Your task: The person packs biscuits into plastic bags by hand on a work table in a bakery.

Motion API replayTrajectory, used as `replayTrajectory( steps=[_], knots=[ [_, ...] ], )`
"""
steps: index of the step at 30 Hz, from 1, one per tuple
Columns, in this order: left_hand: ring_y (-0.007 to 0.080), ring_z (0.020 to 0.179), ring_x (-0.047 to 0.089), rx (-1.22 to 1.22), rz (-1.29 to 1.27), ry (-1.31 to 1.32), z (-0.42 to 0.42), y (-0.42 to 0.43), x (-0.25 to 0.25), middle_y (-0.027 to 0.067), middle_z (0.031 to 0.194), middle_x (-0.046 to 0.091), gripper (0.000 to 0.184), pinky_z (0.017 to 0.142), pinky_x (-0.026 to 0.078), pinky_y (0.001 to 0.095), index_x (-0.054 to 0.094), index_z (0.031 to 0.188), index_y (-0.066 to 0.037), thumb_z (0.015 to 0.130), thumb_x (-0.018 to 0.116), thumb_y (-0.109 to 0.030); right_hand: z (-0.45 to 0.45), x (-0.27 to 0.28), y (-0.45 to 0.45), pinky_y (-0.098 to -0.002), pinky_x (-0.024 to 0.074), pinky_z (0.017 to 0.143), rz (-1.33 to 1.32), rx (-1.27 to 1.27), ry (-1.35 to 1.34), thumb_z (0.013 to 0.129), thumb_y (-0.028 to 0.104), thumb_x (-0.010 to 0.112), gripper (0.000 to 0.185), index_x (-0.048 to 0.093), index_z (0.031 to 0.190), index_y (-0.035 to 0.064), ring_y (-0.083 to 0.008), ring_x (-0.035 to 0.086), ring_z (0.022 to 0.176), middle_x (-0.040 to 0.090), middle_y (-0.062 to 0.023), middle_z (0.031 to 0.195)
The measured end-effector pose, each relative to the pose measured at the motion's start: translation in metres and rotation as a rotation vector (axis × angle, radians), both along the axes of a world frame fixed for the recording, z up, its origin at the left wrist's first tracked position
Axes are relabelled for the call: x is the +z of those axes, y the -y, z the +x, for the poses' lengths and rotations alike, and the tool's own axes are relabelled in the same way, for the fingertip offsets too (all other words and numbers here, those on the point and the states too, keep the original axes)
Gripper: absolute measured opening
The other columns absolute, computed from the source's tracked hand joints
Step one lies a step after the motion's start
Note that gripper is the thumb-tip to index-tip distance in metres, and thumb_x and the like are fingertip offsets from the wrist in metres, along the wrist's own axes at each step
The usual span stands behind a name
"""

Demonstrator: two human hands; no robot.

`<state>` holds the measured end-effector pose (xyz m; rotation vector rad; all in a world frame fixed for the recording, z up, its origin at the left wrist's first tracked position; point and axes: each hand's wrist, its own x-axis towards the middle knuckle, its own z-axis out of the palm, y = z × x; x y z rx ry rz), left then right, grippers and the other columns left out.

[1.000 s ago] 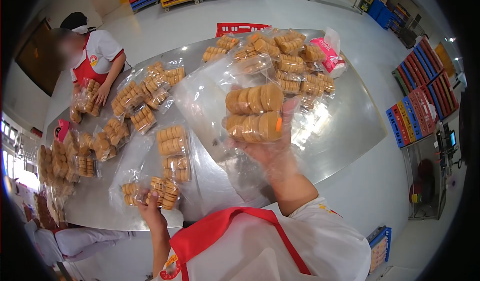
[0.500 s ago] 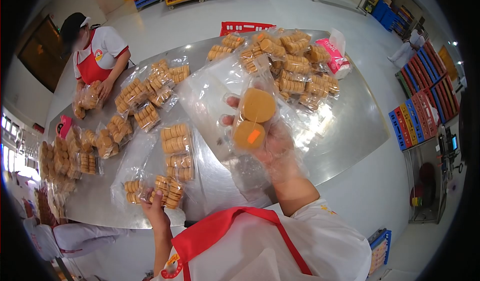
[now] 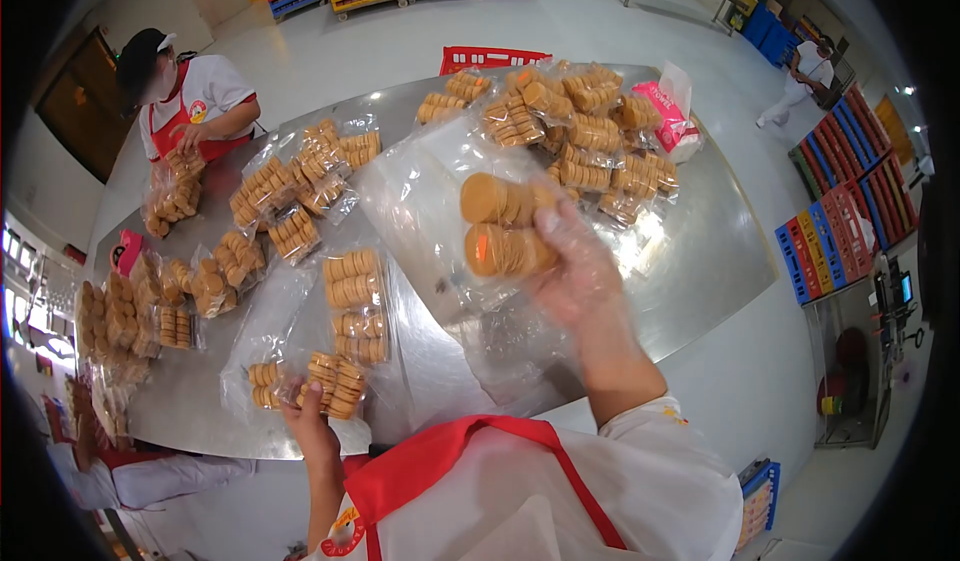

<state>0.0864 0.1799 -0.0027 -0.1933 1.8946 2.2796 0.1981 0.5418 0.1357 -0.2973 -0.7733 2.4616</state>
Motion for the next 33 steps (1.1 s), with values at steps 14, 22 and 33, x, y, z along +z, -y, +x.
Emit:
replayTrajectory(
  steps=[14, 22, 33],
  knots=[
    [0.0233, 0.112, 0.06, 0.06, 0.122, -0.066, 0.004, 0.008, 0.011, 0.0133, 0.126, 0.055, 0.045, 0.094, 0.052, 0.0368, 0.043, 0.135, -0.004, 0.096, 0.059, -0.019, -0.004, -0.075, -0.272, -0.0466, 0.0514, 0.089, 0.815, -0.893, 0.796, 0.1, 0.024, 0.05, 0.044, 0.038, 0.136, 0.0022, -0.0374, 0.062, 0.108, 0.06, -0.021, 0.115],
    [0.0237, 0.112, 0.06, 0.045, 0.11, -0.042, 0.005, -0.001, 0.024, 0.0125, 0.126, 0.054, 0.047, 0.091, 0.054, 0.0376, 0.04, 0.139, -0.006, 0.098, 0.056, -0.021, 0.001, -0.067, -0.255, -0.0515, 0.043, 0.097, 1.132, -0.891, 1.336, 0.098, 0.049, 0.041, 0.058, 0.057, 0.12, -0.0024, -0.0467, 0.055, 0.119, 0.06, -0.0314, 0.122],
    [0.0163, 0.108, 0.047, -0.211, -0.148, -0.184, -0.005, 0.023, 0.013, 0.0064, 0.111, 0.052, 0.031, 0.099, 0.035, 0.0294, 0.051, 0.119, -0.003, 0.101, 0.048, -0.028, -0.006, 0.021, -0.087, -0.0358, 0.0468, 0.099, 1.227, -0.448, 0.513, 0.092, 0.028, 0.063, 0.054, 0.052, 0.137, 0.0006, -0.0224, 0.056, 0.12, 0.058, -0.0131, 0.133]
  ],
)
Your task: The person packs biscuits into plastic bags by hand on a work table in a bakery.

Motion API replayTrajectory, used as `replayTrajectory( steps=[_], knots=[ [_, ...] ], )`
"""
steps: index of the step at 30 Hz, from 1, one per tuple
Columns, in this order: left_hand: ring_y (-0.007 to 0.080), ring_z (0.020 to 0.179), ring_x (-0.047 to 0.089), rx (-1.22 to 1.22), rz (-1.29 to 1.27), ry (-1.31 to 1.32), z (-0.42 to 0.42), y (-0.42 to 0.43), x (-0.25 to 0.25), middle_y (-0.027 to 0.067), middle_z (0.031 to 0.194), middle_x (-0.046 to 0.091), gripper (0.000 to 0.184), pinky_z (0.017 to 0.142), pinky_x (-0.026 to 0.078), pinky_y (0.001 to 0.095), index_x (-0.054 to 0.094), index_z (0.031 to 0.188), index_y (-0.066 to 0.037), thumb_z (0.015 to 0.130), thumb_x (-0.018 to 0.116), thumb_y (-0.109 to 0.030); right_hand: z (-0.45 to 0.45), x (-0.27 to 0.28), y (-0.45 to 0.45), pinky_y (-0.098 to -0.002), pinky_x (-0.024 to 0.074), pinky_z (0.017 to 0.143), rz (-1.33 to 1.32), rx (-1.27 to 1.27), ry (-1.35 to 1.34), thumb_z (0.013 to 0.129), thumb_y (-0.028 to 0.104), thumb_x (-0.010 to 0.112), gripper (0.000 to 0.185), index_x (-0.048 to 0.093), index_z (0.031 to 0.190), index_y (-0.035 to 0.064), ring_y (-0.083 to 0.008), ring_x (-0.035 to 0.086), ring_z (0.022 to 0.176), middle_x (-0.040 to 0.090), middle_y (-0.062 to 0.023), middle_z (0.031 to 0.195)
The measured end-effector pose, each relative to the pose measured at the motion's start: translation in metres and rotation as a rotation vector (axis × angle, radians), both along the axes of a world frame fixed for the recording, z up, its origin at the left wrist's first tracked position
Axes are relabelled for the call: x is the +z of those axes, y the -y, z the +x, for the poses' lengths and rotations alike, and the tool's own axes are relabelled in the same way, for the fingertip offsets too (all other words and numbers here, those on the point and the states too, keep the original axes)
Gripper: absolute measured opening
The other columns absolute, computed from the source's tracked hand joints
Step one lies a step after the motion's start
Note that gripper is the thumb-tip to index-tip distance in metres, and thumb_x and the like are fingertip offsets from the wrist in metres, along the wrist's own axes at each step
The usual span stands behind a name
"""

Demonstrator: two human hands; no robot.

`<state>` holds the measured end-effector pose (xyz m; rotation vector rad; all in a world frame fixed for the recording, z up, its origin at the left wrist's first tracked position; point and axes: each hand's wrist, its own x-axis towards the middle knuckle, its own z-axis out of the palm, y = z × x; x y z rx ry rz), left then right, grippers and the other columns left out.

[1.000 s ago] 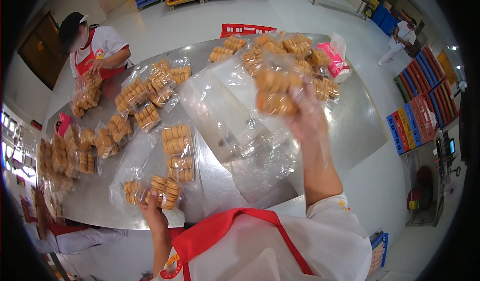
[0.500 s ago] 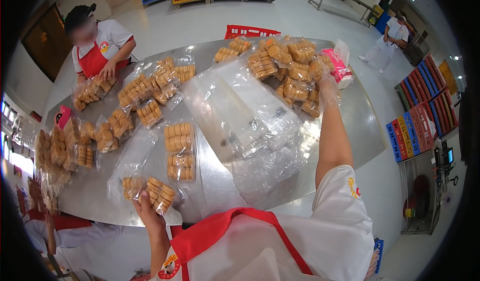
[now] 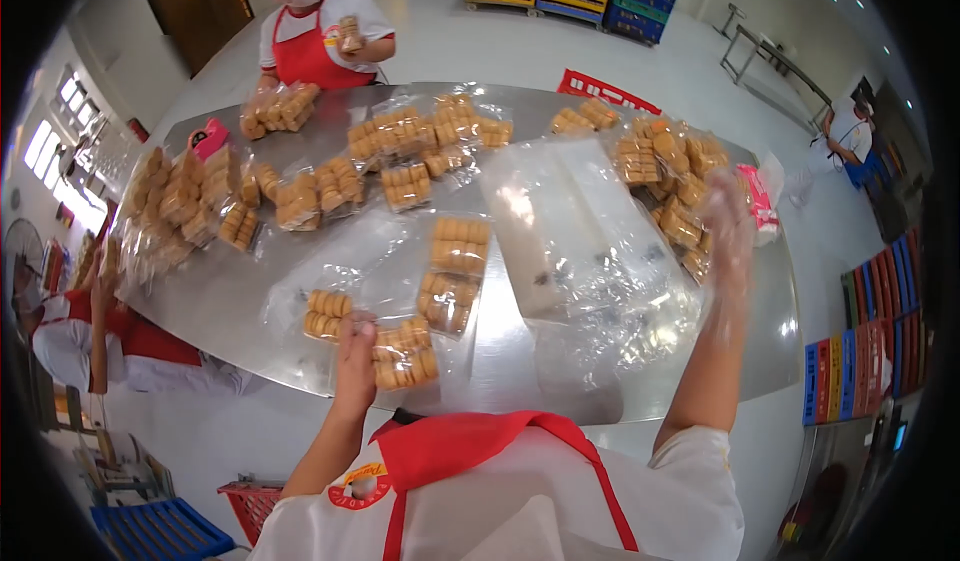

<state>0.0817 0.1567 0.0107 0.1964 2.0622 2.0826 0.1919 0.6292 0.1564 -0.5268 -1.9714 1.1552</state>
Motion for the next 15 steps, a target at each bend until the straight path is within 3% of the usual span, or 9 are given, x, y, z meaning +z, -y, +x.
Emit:
replayTrajectory(
  steps=[2, 3, 4, 6, 8, 11, 14, 15],
  knots=[
    [0.0154, 0.105, 0.046, -0.083, -0.003, -0.048, 0.0, -0.001, 0.009, 0.0057, 0.108, 0.051, 0.029, 0.099, 0.033, 0.0283, 0.053, 0.116, -0.003, 0.101, 0.046, -0.027, -0.002, 0.009, 0.092, -0.0342, 0.0481, 0.096, -0.242, 0.351, 0.01, 0.092, 0.031, 0.064, 0.054, 0.054, 0.136, 0.0016, -0.0192, 0.058, 0.113, 0.06, -0.012, 0.129],
    [0.015, 0.104, 0.046, -0.107, 0.008, -0.063, -0.001, -0.002, 0.013, 0.0056, 0.107, 0.051, 0.028, 0.098, 0.033, 0.028, 0.053, 0.115, -0.003, 0.101, 0.045, -0.027, -0.005, -0.003, 0.128, -0.033, 0.0491, 0.092, -0.396, 0.538, 0.025, 0.092, 0.03, 0.065, 0.055, 0.052, 0.137, 0.0024, -0.0176, 0.059, 0.106, 0.058, -0.0102, 0.127],
    [0.0146, 0.103, 0.046, -0.133, 0.018, -0.076, -0.001, -0.001, 0.017, 0.0054, 0.106, 0.05, 0.027, 0.097, 0.034, 0.0276, 0.053, 0.114, -0.004, 0.102, 0.045, -0.026, -0.009, -0.026, 0.154, -0.0356, 0.0482, 0.094, -0.51, 0.687, 0.088, 0.092, 0.031, 0.065, 0.059, 0.047, 0.14, 0.0025, -0.0187, 0.057, 0.109, 0.054, -0.0091, 0.13],
    [0.0117, 0.095, 0.046, -0.178, 0.048, -0.071, -0.002, 0.001, 0.024, 0.0037, 0.099, 0.051, 0.024, 0.089, 0.037, 0.0259, 0.052, 0.115, -0.004, 0.102, 0.044, -0.023, -0.023, -0.055, 0.216, -0.0383, 0.0508, 0.091, -0.686, 0.656, 0.255, 0.092, 0.04, 0.065, 0.062, 0.045, 0.14, 0.0074, -0.0233, 0.056, 0.114, 0.052, -0.0107, 0.132],
    [0.0102, 0.09, 0.046, -0.274, 0.09, -0.028, -0.008, 0.016, 0.028, 0.0026, 0.095, 0.052, 0.022, 0.085, 0.038, 0.025, 0.051, 0.115, -0.004, 0.102, 0.045, -0.021, -0.032, -0.072, 0.265, -0.0388, 0.0504, 0.092, -0.982, 0.664, 0.296, 0.091, 0.038, 0.066, 0.062, 0.043, 0.141, 0.0083, -0.0223, 0.055, 0.116, 0.05, -0.0115, 0.133],
    [0.0086, 0.087, 0.046, -0.382, 0.04, -0.007, -0.019, 0.042, 0.027, 0.0018, 0.094, 0.052, 0.023, 0.08, 0.04, 0.0245, 0.048, 0.119, -0.005, 0.101, 0.048, -0.019, -0.042, -0.085, 0.321, -0.0377, 0.0441, 0.099, -1.055, 0.815, 0.215, 0.095, 0.033, 0.064, 0.053, 0.05, 0.134, 0.001, -0.0198, 0.053, 0.117, 0.055, -0.0126, 0.127],
    [0.0097, 0.089, 0.049, -0.441, 0.109, -0.063, -0.031, 0.067, 0.014, 0.0031, 0.099, 0.054, 0.026, 0.081, 0.042, 0.0256, 0.047, 0.121, -0.004, 0.099, 0.051, -0.019, -0.059, -0.09, 0.366, -0.0358, 0.0442, 0.099, -0.949, 0.731, 0.278, 0.097, 0.031, 0.063, 0.047, 0.053, 0.129, -0.0015, -0.0195, 0.054, 0.115, 0.06, -0.0107, 0.12],
    [0.0101, 0.09, 0.05, -0.45, 0.159, -0.04, -0.034, 0.075, 0.013, 0.0033, 0.1, 0.055, 0.027, 0.082, 0.042, 0.0257, 0.047, 0.121, -0.004, 0.099, 0.052, -0.019, -0.064, -0.084, 0.381, -0.0325, 0.0446, 0.096, -1.007, 0.656, 0.247, 0.099, 0.026, 0.06, 0.036, 0.059, 0.12, -0.0035, -0.0181, 0.058, 0.108, 0.065, -0.0092, 0.109]
  ],
)
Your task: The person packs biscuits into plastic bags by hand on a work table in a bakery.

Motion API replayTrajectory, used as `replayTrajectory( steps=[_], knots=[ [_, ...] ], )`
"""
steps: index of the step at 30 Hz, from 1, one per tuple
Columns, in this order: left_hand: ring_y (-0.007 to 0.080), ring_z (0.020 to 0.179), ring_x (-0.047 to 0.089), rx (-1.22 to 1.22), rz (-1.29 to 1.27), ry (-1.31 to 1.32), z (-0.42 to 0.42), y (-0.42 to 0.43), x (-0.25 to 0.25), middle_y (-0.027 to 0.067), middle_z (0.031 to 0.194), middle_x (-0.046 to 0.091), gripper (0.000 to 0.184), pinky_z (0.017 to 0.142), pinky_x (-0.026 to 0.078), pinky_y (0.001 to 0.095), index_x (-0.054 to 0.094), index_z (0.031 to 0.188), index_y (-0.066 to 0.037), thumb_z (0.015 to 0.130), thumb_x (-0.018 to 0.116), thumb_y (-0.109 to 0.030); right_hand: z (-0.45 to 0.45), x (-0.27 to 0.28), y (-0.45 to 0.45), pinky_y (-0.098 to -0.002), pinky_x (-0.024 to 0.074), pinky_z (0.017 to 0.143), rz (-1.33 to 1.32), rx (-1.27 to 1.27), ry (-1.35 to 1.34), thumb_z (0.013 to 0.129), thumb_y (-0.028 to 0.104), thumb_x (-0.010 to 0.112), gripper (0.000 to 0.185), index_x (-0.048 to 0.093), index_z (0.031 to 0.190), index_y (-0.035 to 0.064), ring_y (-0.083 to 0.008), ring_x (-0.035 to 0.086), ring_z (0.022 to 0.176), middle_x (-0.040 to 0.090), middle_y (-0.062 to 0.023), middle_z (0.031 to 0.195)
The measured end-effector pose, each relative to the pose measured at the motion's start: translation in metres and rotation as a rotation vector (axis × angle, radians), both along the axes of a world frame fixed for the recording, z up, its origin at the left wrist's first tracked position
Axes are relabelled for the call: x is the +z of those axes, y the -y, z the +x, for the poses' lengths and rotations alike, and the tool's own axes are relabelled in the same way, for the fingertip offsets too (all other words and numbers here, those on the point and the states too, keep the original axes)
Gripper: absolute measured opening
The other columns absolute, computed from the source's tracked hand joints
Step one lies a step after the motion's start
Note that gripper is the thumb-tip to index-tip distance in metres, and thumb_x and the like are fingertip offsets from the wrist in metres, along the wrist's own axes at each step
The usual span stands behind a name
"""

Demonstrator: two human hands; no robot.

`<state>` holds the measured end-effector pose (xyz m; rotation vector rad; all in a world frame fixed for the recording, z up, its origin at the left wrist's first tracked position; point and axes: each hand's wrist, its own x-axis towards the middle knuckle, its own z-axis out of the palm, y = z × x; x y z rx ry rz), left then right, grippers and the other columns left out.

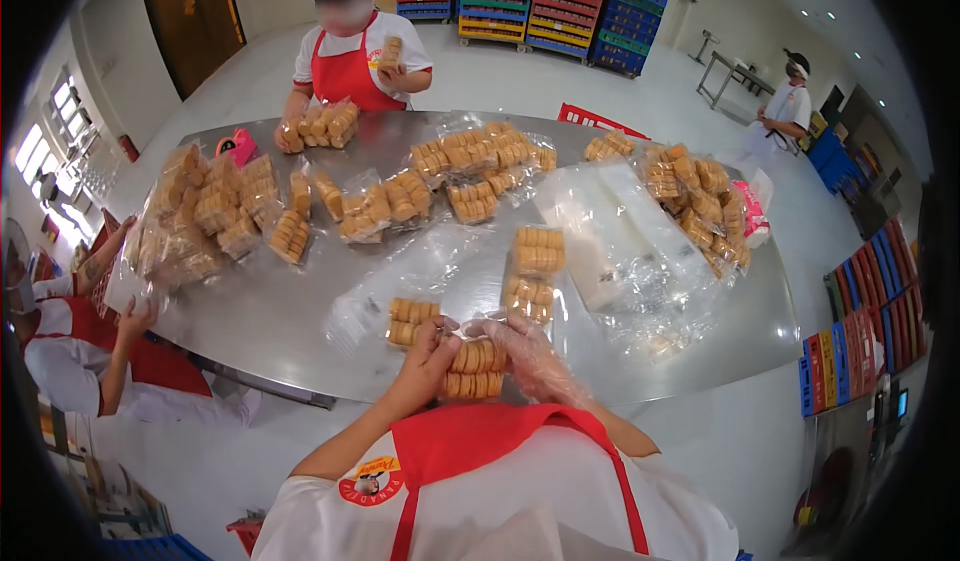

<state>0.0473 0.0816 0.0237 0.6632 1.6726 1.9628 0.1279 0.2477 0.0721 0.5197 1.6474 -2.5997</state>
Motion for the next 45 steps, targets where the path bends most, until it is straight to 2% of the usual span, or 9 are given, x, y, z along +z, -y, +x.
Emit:
replayTrajectory(
  steps=[10, 13, 15, 18, 24, 29, 34, 40, 45],
  knots=[
    [0.011, 0.085, 0.053, -0.088, -0.041, 0.031, -0.047, 0.066, -0.01, 0.004, 0.096, 0.059, 0.02, 0.076, 0.045, 0.0272, 0.059, 0.109, 0.0, 0.095, 0.061, -0.015, -0.023, -0.041, 0.069, -0.0289, 0.0467, 0.089, 0.284, -0.193, -0.097, 0.099, 0.021, 0.059, 0.03, 0.067, 0.109, -0.006, -0.014, 0.06, 0.098, 0.068, -0.0102, 0.104],
    [0.0122, 0.084, 0.056, 0.03, -0.097, -0.393, -0.051, 0.07, -0.024, 0.0049, 0.094, 0.062, 0.018, 0.077, 0.046, 0.0269, 0.063, 0.104, 0.001, 0.094, 0.063, -0.014, -0.016, -0.03, 0.087, -0.0312, 0.0467, 0.092, 0.231, -0.28, -0.07, 0.097, 0.014, 0.062, 0.024, 0.066, 0.109, -0.0063, -0.0175, 0.061, 0.101, 0.068, -0.0122, 0.104],
    [0.0124, 0.083, 0.057, -0.038, -0.11, -0.16, -0.052, 0.072, -0.03, 0.0055, 0.094, 0.064, 0.017, 0.077, 0.047, 0.0268, 0.065, 0.101, 0.001, 0.093, 0.064, -0.014, -0.01, -0.034, 0.098, -0.0307, 0.0461, 0.091, 0.251, -0.333, -0.077, 0.096, 0.012, 0.062, 0.023, 0.066, 0.11, -0.0054, -0.0165, 0.06, 0.099, 0.067, -0.011, 0.103],
    [0.0118, 0.084, 0.058, -0.074, -0.141, -0.052, -0.05, 0.075, -0.024, 0.0057, 0.094, 0.065, 0.017, 0.077, 0.047, 0.026, 0.066, 0.101, 0.001, 0.093, 0.064, -0.014, -0.004, -0.045, 0.096, -0.0293, 0.0476, 0.081, 1.02, -0.369, -0.055, 0.097, 0.015, 0.061, 0.023, 0.068, 0.11, -0.0022, -0.0125, 0.057, 0.085, 0.067, -0.0079, 0.094],
    [0.0087, 0.078, 0.053, -0.096, -0.054, -0.072, -0.046, 0.077, -0.021, 0.0013, 0.085, 0.059, 0.016, 0.072, 0.045, 0.0238, 0.062, 0.101, 0.0, 0.091, 0.068, -0.011, 0.003, -0.052, 0.106, -0.0243, 0.048, 0.07, 0.499, -0.384, 0.014, 0.093, 0.008, 0.065, 0.014, 0.067, 0.102, -0.0022, -0.0101, 0.056, 0.082, 0.064, -0.0031, 0.095],
    [0.0086, 0.075, 0.052, -0.065, -0.138, -0.143, -0.05, 0.085, -0.026, 0.0015, 0.082, 0.057, 0.018, 0.068, 0.045, 0.0239, 0.058, 0.096, -0.001, 0.088, 0.071, -0.01, 0.003, -0.046, 0.109, -0.0244, 0.0475, 0.067, 0.397, -0.415, 0.059, 0.092, 0.007, 0.064, 0.011, 0.066, 0.101, -0.0002, -0.0098, 0.056, 0.081, 0.064, -0.0037, 0.095],
    [0.0093, 0.071, 0.054, -0.105, -0.165, -0.164, -0.054, 0.091, -0.039, 0.0022, 0.08, 0.058, 0.016, 0.064, 0.045, 0.0249, 0.058, 0.092, -0.002, 0.088, 0.071, -0.011, -0.001, -0.044, 0.108, -0.0232, 0.0448, 0.061, 0.4, -0.359, -0.018, 0.094, 0.005, 0.061, 0.009, 0.065, 0.097, -0.0013, -0.0084, 0.052, 0.074, 0.061, -0.0032, 0.089],
    [0.0059, 0.069, 0.052, -0.208, -0.054, 0.22, -0.054, 0.097, -0.029, -0.0006, 0.074, 0.057, 0.009, 0.062, 0.043, 0.0218, 0.06, 0.088, -0.003, 0.09, 0.067, -0.008, -0.005, -0.045, 0.107, -0.0231, 0.0415, 0.059, 0.41, -0.289, 0.044, 0.094, 0.01, 0.059, 0.011, 0.064, 0.094, -0.0004, -0.0073, 0.05, 0.071, 0.057, -0.0009, 0.08],
    [0.0074, 0.068, 0.053, -0.227, -0.191, 0.129, -0.061, 0.098, -0.03, -0.0005, 0.073, 0.058, 0.009, 0.064, 0.045, 0.0243, 0.065, 0.095, -0.001, 0.091, 0.066, -0.009, -0.009, -0.037, 0.107, -0.0264, 0.0428, 0.062, 0.525, -0.203, 0.116, 0.093, 0.01, 0.058, 0.012, 0.063, 0.093, -0.0014, -0.0085, 0.049, 0.071, 0.057, -0.0008, 0.076]
  ],
)
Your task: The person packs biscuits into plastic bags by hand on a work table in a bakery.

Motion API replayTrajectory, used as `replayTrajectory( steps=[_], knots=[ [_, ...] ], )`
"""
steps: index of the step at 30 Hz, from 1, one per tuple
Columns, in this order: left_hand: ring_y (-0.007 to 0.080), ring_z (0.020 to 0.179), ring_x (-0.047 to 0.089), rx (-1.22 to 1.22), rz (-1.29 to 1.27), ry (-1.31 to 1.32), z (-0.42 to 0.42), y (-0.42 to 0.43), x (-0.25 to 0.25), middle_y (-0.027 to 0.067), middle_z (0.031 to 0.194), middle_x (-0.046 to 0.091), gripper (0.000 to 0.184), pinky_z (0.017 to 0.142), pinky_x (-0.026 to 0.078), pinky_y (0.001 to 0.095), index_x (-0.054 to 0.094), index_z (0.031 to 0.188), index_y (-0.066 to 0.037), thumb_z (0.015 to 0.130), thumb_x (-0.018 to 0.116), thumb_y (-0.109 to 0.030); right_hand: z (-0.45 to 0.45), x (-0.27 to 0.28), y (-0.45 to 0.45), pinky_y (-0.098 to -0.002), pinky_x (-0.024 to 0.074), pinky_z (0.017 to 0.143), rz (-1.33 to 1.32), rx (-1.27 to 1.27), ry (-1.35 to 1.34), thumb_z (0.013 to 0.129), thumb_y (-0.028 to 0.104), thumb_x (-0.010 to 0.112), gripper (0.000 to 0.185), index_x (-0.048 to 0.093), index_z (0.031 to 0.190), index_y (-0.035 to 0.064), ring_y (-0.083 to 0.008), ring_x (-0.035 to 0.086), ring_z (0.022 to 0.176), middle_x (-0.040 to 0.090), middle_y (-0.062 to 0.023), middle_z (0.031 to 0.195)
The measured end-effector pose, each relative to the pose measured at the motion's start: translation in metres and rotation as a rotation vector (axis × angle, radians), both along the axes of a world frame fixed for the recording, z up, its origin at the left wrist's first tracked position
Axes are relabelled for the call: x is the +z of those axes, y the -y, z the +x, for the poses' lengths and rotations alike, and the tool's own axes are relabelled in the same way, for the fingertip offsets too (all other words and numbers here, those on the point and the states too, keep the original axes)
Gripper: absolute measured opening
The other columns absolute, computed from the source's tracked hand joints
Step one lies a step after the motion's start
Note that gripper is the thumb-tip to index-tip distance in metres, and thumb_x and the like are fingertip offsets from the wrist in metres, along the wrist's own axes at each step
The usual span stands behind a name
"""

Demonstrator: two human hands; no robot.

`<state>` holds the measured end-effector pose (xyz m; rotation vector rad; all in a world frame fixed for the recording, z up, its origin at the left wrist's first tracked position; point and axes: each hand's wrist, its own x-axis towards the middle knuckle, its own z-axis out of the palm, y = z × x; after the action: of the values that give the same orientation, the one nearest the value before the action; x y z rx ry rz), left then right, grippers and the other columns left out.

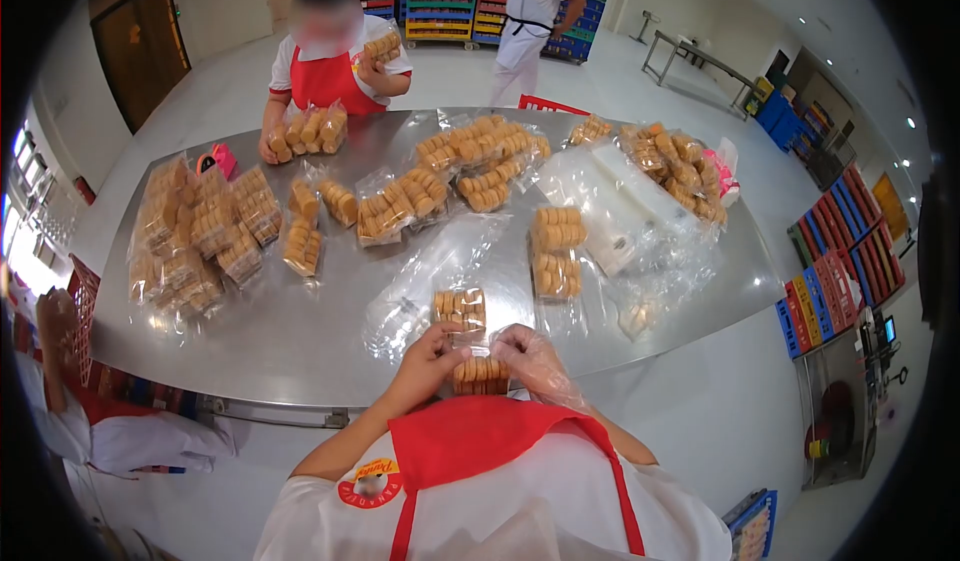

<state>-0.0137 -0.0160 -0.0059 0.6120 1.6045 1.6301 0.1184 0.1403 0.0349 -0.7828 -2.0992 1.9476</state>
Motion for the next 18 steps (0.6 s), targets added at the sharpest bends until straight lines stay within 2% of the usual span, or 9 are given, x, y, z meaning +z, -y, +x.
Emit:
replayTrajectory(
  steps=[1, 4, 7, 10, 12, 13, 15, 16, 18],
  knots=[
    [0.0082, 0.068, 0.053, -0.024, -0.039, -0.065, -0.002, 0.0, -0.004, -0.0002, 0.073, 0.058, 0.012, 0.064, 0.046, 0.0252, 0.066, 0.098, -0.001, 0.091, 0.066, -0.01, 0.0, -0.003, 0.0, -0.027, 0.0435, 0.064, 0.058, 0.026, -0.037, 0.093, 0.01, 0.058, 0.013, 0.063, 0.092, -0.0018, -0.0092, 0.05, 0.072, 0.058, -0.0015, 0.077],
    [0.0113, 0.067, 0.054, 0.054, 0.07, -0.265, 0.005, -0.002, -0.014, 0.0025, 0.071, 0.059, 0.018, 0.066, 0.047, 0.0288, 0.067, 0.104, -0.001, 0.09, 0.067, -0.012, 0.0, -0.013, -0.002, -0.0287, 0.0451, 0.067, 0.19, 0.074, -0.133, 0.093, 0.009, 0.058, 0.013, 0.063, 0.09, -0.0027, -0.0109, 0.051, 0.073, 0.06, -0.0035, 0.078],
    [0.0145, 0.068, 0.054, 0.059, 0.042, -0.299, 0.002, -0.003, -0.014, 0.006, 0.075, 0.06, 0.017, 0.067, 0.047, 0.0314, 0.066, 0.1, 0.0, 0.089, 0.067, -0.013, -0.002, -0.015, -0.002, -0.0293, 0.0459, 0.069, 0.209, 0.078, -0.148, 0.093, 0.009, 0.058, 0.013, 0.063, 0.09, -0.0032, -0.0117, 0.052, 0.074, 0.061, -0.0047, 0.078],
    [0.0149, 0.081, 0.056, 0.021, -0.084, -0.56, -0.001, 0.0, 0.007, 0.0048, 0.087, 0.059, 0.012, 0.077, 0.047, 0.0302, 0.065, 0.093, -0.001, 0.09, 0.067, -0.012, -0.005, -0.012, -0.006, -0.0295, 0.0463, 0.07, 0.2, 0.109, -0.108, 0.092, 0.009, 0.059, 0.013, 0.063, 0.091, -0.0031, -0.0119, 0.052, 0.073, 0.061, -0.005, 0.079],
    [0.0161, 0.089, 0.056, 0.045, 0.008, -0.807, -0.007, -0.001, 0.0, 0.006, 0.093, 0.057, 0.014, 0.08, 0.046, 0.0315, 0.063, 0.095, -0.001, 0.089, 0.068, -0.012, -0.006, -0.008, -0.006, -0.0301, 0.0468, 0.071, 0.2, 0.136, -0.102, 0.092, 0.009, 0.06, 0.013, 0.064, 0.092, -0.003, -0.0124, 0.052, 0.073, 0.062, -0.0055, 0.083],
    [0.0167, 0.093, 0.056, 0.058, 0.053, -0.931, -0.01, -0.001, -0.005, 0.0066, 0.096, 0.057, 0.015, 0.082, 0.045, 0.0321, 0.063, 0.096, -0.001, 0.088, 0.068, -0.013, -0.007, -0.012, -0.008, -0.031, 0.0473, 0.071, 0.317, 0.142, -0.133, 0.093, 0.01, 0.06, 0.013, 0.064, 0.093, -0.0025, -0.0126, 0.053, 0.075, 0.062, -0.0059, 0.086],
    [0.0156, 0.1, 0.053, -0.004, 0.12, -0.446, -0.012, -0.002, -0.02, 0.0058, 0.101, 0.057, 0.017, 0.085, 0.044, 0.0326, 0.062, 0.099, -0.002, 0.089, 0.068, -0.014, -0.01, -0.015, -0.012, -0.0328, 0.0484, 0.072, 0.552, 0.151, -0.197, 0.094, 0.012, 0.062, 0.014, 0.066, 0.094, -0.0015, -0.0129, 0.055, 0.079, 0.064, -0.0067, 0.094],
    [0.0151, 0.103, 0.052, -0.034, 0.152, -0.203, -0.01, -0.002, -0.025, 0.0054, 0.104, 0.057, 0.018, 0.086, 0.044, 0.0329, 0.061, 0.101, -0.003, 0.089, 0.068, -0.015, -0.01, -0.011, -0.011, -0.0329, 0.0488, 0.075, 0.36, 0.147, -0.155, 0.095, 0.013, 0.062, 0.015, 0.066, 0.096, -0.001, -0.0136, 0.056, 0.084, 0.064, -0.0071, 0.099],
    [0.0151, 0.105, 0.053, -0.055, 0.179, 0.108, -0.004, -0.001, -0.029, 0.0053, 0.108, 0.059, 0.019, 0.089, 0.044, 0.0327, 0.063, 0.105, -0.003, 0.09, 0.067, -0.014, -0.01, 0.0, -0.008, -0.0332, 0.0494, 0.081, -0.022, 0.138, -0.068, 0.097, 0.016, 0.061, 0.017, 0.067, 0.098, -0.0001, -0.015, 0.059, 0.094, 0.065, -0.008, 0.109]
  ],
)
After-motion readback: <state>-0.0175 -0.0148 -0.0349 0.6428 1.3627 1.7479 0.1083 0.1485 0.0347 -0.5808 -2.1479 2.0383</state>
